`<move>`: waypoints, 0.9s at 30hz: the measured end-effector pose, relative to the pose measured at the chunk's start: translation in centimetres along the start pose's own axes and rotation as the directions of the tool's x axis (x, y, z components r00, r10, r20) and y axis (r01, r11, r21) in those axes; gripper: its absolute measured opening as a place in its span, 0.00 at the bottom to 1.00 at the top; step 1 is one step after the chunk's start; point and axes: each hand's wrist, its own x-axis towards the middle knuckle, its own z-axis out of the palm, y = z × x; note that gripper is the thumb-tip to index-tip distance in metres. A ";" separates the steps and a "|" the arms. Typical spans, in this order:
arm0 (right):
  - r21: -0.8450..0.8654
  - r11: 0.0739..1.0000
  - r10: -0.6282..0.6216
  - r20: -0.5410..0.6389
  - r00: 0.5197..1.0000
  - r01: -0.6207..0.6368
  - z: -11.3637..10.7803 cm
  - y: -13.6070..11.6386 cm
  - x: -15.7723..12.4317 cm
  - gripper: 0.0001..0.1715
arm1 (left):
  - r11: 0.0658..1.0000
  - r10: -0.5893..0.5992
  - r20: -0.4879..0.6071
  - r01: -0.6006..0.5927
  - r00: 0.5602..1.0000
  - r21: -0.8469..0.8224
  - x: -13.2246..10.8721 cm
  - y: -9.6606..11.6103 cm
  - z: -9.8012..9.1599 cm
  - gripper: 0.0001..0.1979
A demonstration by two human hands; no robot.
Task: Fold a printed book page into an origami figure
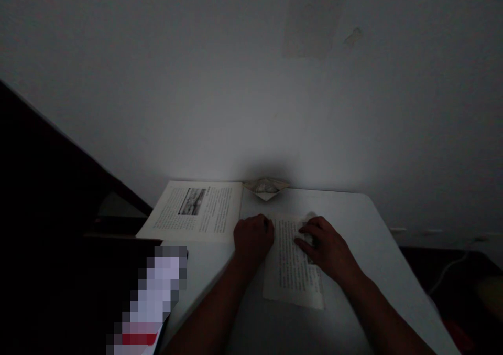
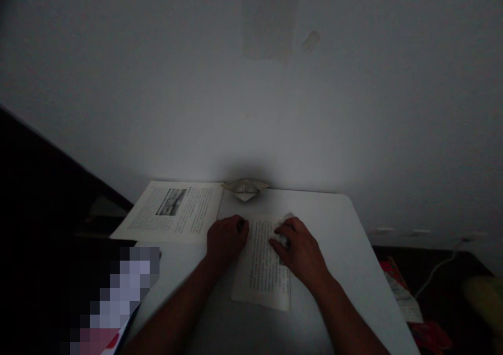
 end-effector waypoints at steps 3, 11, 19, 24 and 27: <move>0.009 1.000 0.014 0.015 1.000 -0.015 0.0 0.0 0.0 0.14 | 1.000 0.007 -0.006 -0.007 1.000 -0.002 0.0 -0.1 0.1 0.13; 0.004 1.000 0.010 0.023 1.000 -0.010 -0.1 -0.1 0.0 0.14 | 1.000 0.011 -0.038 -0.011 0.999 0.000 -0.1 0.0 0.2 0.13; -0.006 1.000 -0.011 -0.016 1.000 0.011 0.0 0.0 0.1 0.14 | 1.000 0.023 -0.026 -0.023 0.999 -0.002 -0.1 -0.1 0.3 0.13; 0.000 1.000 -0.007 0.002 1.000 0.007 0.1 0.1 0.1 0.14 | 1.000 0.009 -0.016 -0.009 1.000 -0.005 -0.1 -0.1 0.2 0.13; 0.003 1.000 -0.017 0.001 1.000 0.017 0.0 0.1 0.1 0.14 | 1.000 0.007 -0.015 -0.007 1.000 -0.004 -0.1 -0.1 0.1 0.13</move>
